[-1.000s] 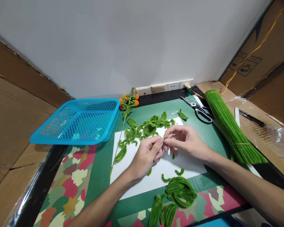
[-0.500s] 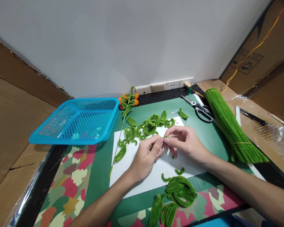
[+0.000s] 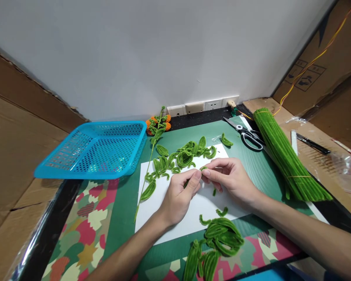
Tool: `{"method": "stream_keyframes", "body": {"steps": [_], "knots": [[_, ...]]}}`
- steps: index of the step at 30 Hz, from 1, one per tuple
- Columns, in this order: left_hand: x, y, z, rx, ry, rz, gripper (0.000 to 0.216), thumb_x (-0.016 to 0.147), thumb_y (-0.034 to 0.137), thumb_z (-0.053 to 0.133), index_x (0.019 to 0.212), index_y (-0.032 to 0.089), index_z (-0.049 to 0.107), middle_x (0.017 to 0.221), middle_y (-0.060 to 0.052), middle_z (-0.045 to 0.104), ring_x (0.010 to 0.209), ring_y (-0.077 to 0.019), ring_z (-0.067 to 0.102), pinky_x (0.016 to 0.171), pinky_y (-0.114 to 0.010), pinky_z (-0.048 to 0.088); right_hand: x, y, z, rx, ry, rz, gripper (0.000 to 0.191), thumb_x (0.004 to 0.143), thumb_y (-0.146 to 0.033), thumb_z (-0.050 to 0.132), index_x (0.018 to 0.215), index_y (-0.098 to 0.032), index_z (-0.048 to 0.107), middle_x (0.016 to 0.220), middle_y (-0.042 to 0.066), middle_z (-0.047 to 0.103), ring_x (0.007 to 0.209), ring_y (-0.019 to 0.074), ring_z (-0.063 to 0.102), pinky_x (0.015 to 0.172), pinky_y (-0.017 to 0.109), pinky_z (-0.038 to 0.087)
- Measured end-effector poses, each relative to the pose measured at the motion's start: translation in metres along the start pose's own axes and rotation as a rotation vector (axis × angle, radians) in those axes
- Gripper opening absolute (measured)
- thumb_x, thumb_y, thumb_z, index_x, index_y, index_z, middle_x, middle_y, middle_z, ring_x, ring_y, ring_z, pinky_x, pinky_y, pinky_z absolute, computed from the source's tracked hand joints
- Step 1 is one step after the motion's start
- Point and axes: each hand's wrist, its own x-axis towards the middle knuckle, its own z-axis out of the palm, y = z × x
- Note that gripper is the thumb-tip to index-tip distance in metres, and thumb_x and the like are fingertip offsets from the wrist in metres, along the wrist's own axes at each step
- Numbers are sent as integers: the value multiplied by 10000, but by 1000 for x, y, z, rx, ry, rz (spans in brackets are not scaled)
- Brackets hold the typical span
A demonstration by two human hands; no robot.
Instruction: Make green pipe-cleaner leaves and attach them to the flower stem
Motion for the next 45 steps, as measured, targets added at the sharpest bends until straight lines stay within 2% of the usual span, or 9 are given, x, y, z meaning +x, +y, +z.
{"method": "stream_keyframes", "body": {"steps": [7, 16, 22, 27, 31, 37, 40, 42, 45], "knots": [[-1, 1, -1, 53, -7, 15, 514, 1100, 514, 502, 701, 191, 508, 584, 43, 395, 547, -118, 303, 559, -305, 245, 0, -2, 2, -45, 11, -27, 312, 730, -469, 954, 752, -185, 825, 628, 10, 693, 478, 84, 460, 410, 216, 341], [-3, 2, -1, 60, -76, 3, 478, 1106, 525, 477, 808, 179, 620, 596, 53, 372, 553, -119, 293, 564, -301, 241, -3, -4, 2, -12, -6, -42, 278, 749, -402, 956, 743, -184, 785, 602, -12, 684, 485, 84, 489, 448, 217, 389], [-3, 5, -1, 127, -108, 13, 529, 1102, 540, 466, 723, 183, 557, 620, 34, 387, 590, -131, 349, 578, -298, 261, -3, -2, 0, -11, 30, -73, 316, 722, -417, 965, 706, -183, 753, 531, -37, 609, 422, 74, 439, 396, 218, 337], [-3, 2, 6, -136, -120, -62, 546, 1081, 585, 492, 690, 211, 414, 607, 58, 313, 531, -106, 296, 508, -275, 220, 2, -6, -7, 39, 123, -45, 332, 717, -401, 961, 676, -180, 716, 443, -78, 488, 364, 55, 354, 358, 207, 229], [-1, -1, 8, -309, -133, -132, 580, 1046, 605, 552, 654, 216, 377, 561, 77, 264, 477, -79, 223, 456, -256, 120, 8, -17, -14, 110, 194, -105, 328, 694, -349, 973, 640, -179, 697, 453, -84, 473, 354, 45, 356, 354, 201, 229], [1, 0, 4, -404, -105, -192, 650, 1034, 642, 518, 579, 227, 309, 472, 91, 193, 437, -59, 102, 431, -241, 20, 11, -30, -19, 141, 238, -181, 275, 712, -297, 961, 646, -183, 720, 468, -79, 487, 377, 42, 357, 374, 200, 260], [1, 3, 3, -433, -132, -181, 662, 1049, 644, 480, 565, 212, 345, 476, 72, 248, 410, -62, 228, 410, -215, 133, 10, -30, -19, 154, 195, -157, 284, 726, -306, 955, 643, -182, 714, 490, -74, 492, 396, 48, 385, 389, 201, 269], [2, 4, 1, -438, -169, -177, 659, 1072, 637, 422, 599, 180, 474, 502, 25, 404, 425, -91, 437, 431, -211, 303, 9, -29, -18, 177, 148, -127, 291, 733, -306, 954, 639, -182, 708, 497, -77, 480, 406, 47, 387, 402, 200, 271], [4, 6, -1, -467, -240, -203, 580, 1082, 619, 405, 859, 142, 648, 664, -62, 659, 554, -173, 678, 500, -235, 480, 7, -24, -18, 193, 87, -94, 254, 749, -301, 950, 683, -183, 734, 494, -80, 483, 407, 46, 387, 412, 196, 269]]}}
